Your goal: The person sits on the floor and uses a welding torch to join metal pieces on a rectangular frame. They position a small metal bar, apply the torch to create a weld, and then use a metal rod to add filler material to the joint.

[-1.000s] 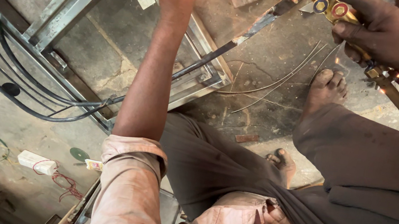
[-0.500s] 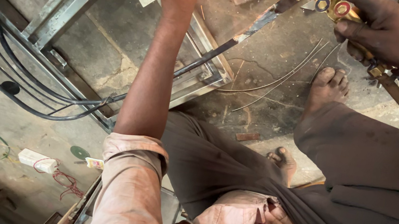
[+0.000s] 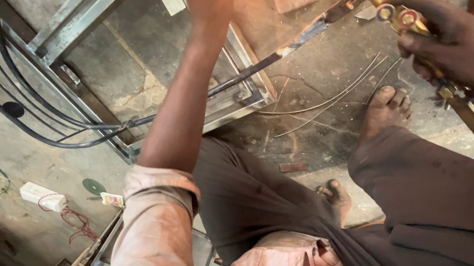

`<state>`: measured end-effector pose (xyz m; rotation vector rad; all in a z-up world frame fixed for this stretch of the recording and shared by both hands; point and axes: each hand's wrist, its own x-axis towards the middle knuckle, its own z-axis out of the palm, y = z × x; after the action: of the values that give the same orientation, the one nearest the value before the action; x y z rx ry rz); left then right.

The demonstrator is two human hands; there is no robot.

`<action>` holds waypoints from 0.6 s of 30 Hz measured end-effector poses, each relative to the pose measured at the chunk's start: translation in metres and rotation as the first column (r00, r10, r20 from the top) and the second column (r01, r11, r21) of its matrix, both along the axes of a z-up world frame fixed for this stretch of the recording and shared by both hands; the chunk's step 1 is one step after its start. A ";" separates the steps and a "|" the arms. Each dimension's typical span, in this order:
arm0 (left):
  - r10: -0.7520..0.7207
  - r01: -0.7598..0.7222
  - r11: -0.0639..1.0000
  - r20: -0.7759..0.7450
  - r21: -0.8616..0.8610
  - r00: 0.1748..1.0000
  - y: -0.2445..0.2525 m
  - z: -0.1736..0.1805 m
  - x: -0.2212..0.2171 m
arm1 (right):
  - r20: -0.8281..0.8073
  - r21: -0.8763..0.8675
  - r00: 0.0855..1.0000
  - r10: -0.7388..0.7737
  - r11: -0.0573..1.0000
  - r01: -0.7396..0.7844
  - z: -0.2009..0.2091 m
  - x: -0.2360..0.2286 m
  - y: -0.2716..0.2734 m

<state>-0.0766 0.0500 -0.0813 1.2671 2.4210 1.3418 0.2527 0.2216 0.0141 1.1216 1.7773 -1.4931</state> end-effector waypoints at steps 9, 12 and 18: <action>0.171 -0.276 0.937 0.406 0.214 0.898 -0.088 0.074 0.058 | -0.329 -0.072 0.827 -0.456 0.885 0.460 -0.029 0.125 0.009; 0.228 -0.360 0.894 0.420 0.266 0.878 -0.129 0.082 0.083 | -0.279 0.011 0.810 -0.515 0.842 0.539 -0.042 0.164 0.005; 0.212 -0.366 0.887 0.456 0.282 0.864 -0.187 0.076 0.137 | -0.241 -0.016 0.753 -0.613 0.778 0.628 -0.053 0.208 -0.008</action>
<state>0.0599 -0.1370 -0.0054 0.5684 2.1824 1.9779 0.4605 0.2134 -0.0384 1.7599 1.6876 -2.0299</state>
